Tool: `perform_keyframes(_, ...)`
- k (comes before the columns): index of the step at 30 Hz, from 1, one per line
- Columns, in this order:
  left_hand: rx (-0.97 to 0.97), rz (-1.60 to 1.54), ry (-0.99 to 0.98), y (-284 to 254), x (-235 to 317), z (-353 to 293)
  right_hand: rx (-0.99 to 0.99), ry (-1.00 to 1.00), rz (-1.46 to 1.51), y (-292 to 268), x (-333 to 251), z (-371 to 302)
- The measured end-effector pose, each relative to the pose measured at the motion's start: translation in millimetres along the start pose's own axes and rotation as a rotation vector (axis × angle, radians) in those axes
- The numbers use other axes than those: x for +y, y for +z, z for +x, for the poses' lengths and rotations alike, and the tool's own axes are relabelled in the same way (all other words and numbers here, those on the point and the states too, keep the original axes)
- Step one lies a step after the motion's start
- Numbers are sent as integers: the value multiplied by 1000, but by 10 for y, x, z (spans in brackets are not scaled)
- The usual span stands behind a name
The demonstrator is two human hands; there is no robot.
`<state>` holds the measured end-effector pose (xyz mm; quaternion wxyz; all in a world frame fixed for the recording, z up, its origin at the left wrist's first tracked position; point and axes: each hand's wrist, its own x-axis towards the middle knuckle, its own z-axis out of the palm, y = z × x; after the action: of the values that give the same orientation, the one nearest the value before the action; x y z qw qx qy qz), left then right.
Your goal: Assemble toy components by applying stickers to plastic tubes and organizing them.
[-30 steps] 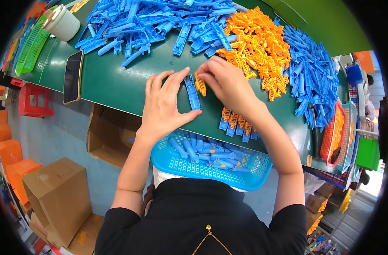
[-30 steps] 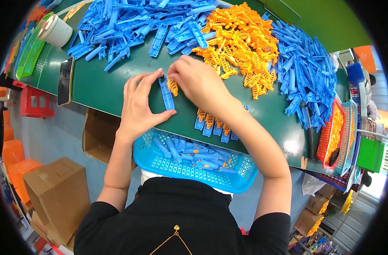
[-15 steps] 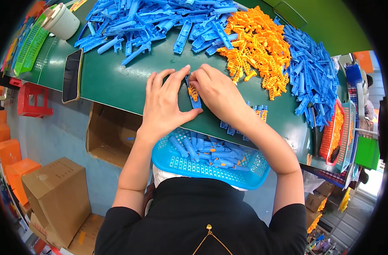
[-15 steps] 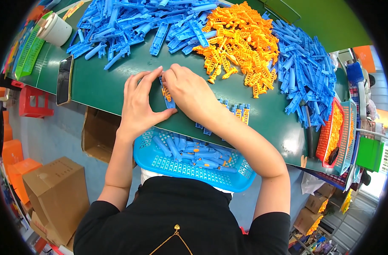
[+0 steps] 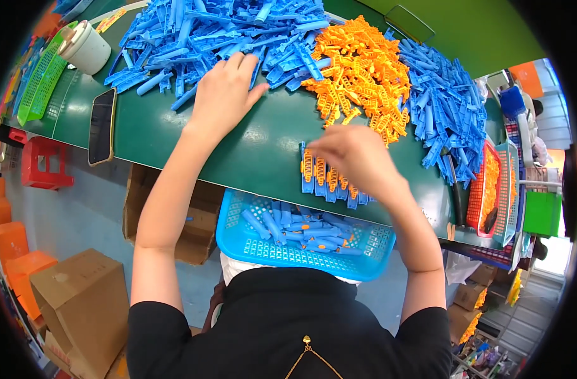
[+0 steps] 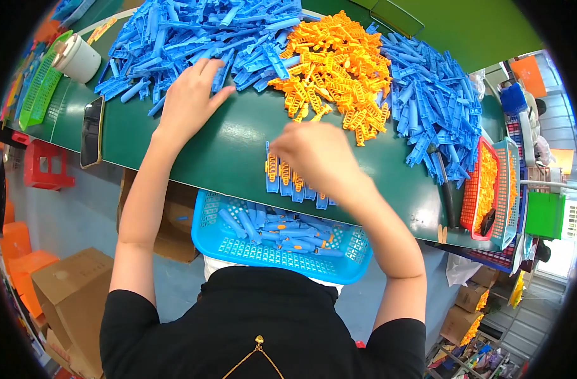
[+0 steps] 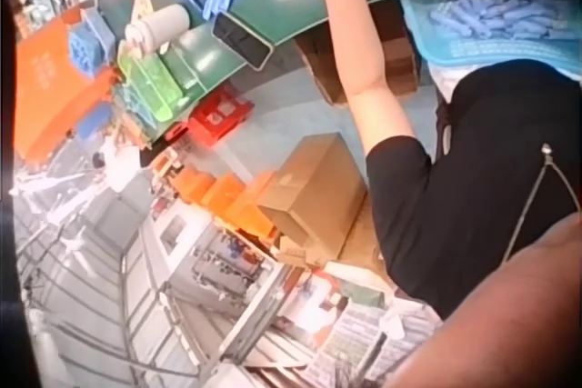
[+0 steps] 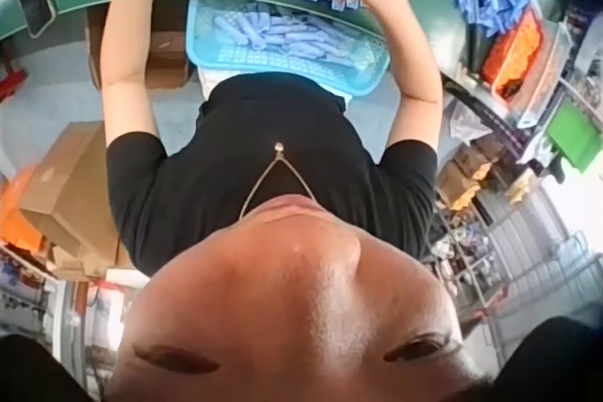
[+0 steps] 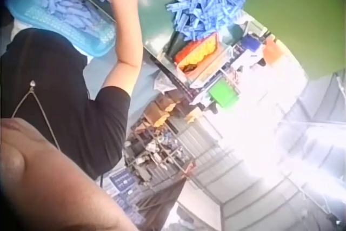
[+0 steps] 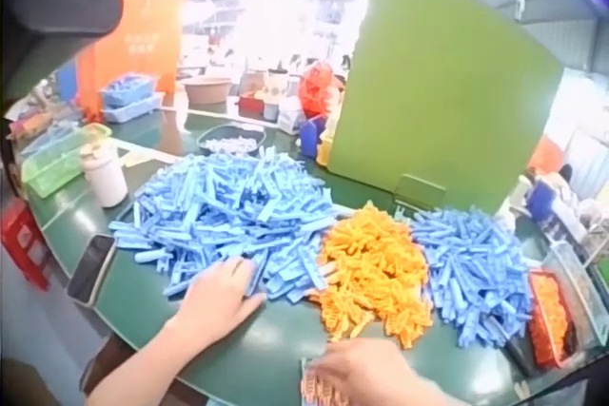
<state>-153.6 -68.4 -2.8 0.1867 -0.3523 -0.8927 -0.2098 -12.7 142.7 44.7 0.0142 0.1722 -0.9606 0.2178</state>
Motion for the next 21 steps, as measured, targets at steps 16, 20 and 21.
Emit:
perform_keyframes(16, 72, -70, -139, -111, 5, -30, 221, -131, -409, 103, 629, 434)
perform_keyframes(20, 221, 26, 13, -211, 120, -215, 362, -271, -393, 96, 644, 485)
perform_keyframes(21, 219, 24, 14, -228, 175, -287, 361, -268, -393, 74, 588, 473)
